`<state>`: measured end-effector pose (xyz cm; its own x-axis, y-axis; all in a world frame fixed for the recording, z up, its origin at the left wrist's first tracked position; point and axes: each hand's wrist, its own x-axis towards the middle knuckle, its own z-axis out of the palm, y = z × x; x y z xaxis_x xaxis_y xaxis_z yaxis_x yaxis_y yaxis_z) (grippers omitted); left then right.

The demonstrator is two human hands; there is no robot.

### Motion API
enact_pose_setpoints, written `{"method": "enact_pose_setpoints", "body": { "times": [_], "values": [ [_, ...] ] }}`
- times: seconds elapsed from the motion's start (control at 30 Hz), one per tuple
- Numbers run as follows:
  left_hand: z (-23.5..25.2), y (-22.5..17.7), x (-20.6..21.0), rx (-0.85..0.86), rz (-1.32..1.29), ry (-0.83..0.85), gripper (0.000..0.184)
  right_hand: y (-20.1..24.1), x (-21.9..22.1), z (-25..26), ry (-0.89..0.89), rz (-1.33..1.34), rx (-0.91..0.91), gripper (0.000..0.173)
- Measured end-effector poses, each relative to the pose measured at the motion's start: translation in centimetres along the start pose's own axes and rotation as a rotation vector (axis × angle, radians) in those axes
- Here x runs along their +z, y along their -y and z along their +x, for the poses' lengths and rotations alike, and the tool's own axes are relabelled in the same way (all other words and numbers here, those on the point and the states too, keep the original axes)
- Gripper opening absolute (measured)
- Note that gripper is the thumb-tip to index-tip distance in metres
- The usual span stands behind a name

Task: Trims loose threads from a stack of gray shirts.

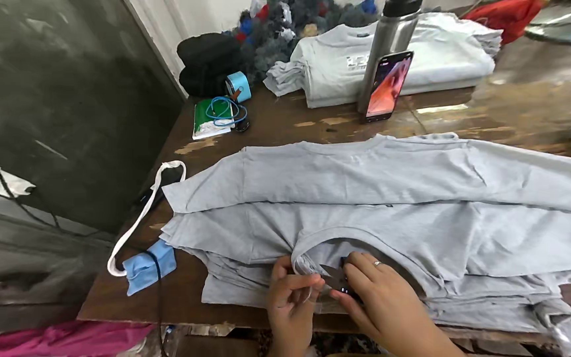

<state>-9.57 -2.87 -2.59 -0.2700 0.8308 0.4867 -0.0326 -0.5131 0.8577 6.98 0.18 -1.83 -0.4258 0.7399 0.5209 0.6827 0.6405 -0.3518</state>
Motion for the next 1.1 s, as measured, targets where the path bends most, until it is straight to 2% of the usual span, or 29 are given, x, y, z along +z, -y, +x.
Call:
{"method": "enact_pose_setpoints", "body": {
  "times": [0.4,0.8,0.97,1.1],
  "values": [
    [0.4,0.6,-1.5,-0.013,-0.145,0.132,0.016,-0.2,-0.5,-0.6,0.05,0.051,-0.013,0.052],
    [0.4,0.7,-1.7,0.009,-0.14,0.168,0.018,0.4,0.3,0.0,0.024,0.088,-0.042,0.05],
    [0.5,0.4,-1.4,0.038,-0.026,0.192,0.015,0.8,0.6,0.0,-0.021,0.021,-0.046,0.047],
    [0.5,0.6,-1.7,0.011,-0.126,0.169,0.017,0.4,0.0,-0.2,0.012,0.096,-0.048,0.048]
  ]
}}
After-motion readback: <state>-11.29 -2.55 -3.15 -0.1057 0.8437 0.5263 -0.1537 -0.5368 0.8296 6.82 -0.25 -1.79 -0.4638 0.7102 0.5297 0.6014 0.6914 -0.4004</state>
